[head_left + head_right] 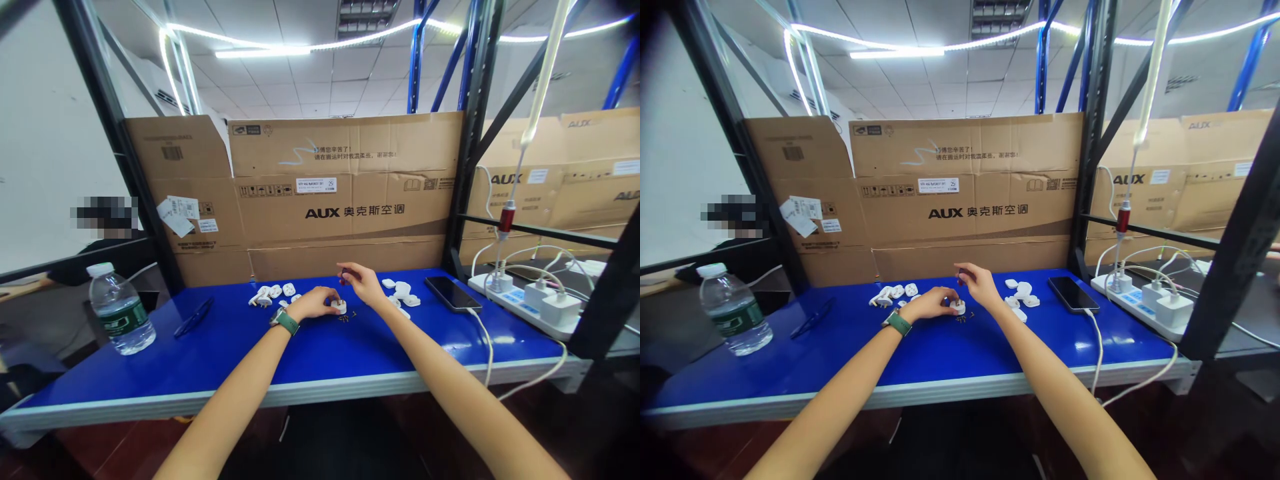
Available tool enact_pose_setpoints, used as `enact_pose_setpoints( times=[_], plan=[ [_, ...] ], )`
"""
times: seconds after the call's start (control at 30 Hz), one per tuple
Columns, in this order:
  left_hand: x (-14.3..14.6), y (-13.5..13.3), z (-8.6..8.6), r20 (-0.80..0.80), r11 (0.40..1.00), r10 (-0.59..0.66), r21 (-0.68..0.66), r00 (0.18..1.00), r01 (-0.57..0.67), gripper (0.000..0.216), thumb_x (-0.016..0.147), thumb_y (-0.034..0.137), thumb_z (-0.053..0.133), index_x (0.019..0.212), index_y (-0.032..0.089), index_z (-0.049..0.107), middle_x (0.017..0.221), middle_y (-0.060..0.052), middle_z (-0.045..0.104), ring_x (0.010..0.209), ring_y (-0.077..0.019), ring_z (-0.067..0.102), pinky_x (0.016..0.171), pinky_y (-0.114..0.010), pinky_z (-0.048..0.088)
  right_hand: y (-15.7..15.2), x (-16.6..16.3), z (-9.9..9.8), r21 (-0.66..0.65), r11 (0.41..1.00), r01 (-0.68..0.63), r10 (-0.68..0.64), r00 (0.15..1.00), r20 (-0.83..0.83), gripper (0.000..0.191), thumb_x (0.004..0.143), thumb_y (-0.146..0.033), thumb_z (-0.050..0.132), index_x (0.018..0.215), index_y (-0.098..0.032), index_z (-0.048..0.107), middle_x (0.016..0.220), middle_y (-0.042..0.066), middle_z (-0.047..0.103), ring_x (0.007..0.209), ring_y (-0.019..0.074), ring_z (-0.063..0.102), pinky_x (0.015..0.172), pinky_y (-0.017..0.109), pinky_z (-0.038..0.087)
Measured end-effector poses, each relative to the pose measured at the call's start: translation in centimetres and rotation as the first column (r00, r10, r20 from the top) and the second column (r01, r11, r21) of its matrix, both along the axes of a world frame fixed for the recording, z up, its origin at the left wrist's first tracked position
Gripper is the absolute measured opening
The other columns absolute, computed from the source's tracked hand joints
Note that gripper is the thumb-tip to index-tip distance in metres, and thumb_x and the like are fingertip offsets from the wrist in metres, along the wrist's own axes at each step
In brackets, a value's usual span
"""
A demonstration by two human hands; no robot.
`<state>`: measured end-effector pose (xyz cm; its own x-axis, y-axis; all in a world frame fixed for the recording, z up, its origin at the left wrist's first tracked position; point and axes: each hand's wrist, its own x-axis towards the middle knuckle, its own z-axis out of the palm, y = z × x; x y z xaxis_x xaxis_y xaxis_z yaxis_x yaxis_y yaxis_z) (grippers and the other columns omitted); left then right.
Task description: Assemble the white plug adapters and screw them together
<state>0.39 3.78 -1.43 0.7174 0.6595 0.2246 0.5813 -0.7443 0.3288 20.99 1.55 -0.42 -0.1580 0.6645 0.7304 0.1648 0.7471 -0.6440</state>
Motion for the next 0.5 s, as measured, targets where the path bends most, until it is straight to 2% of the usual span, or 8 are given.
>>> enact_pose_setpoints(
  times=[0.27, 0.5],
  plan=[
    [0.13, -0.29, 0.23, 0.002, 1.0, 0.003, -0.02, 1.0, -0.003, 0.039, 0.08, 0.045, 0.075, 0.109, 0.019, 0.069, 0.102, -0.005, 0.072, 0.092, -0.0212, 0.065, 0.079, -0.027, 0.045, 0.36, -0.02, 0.01, -0.055, 0.998, -0.027, 0.025, 0.999, -0.044, 0.02, 0.082, -0.024, 0.059, 0.099, -0.021, 0.07, 0.082, 0.003, 0.073, 0.069, 0.0179, 0.068, 0.069, 0.031, 0.057],
    [0.04, -0.11, 0.02, -0.002, 1.0, 0.008, -0.002, 1.0, -0.008, 0.037, 0.08, 0.043, 0.075, 0.108, 0.02, 0.069, 0.101, -0.004, 0.072, 0.091, -0.0212, 0.065, 0.079, -0.027, 0.044, 0.82, 0.07, -0.26, -0.08, 0.997, -0.017, 0.013, 0.999, -0.052, 0.015, 0.081, -0.025, 0.062, 0.094, -0.022, 0.067, 0.075, 0.001, 0.071, 0.069, 0.0193, 0.069, 0.067, 0.032, 0.057]
  ],
)
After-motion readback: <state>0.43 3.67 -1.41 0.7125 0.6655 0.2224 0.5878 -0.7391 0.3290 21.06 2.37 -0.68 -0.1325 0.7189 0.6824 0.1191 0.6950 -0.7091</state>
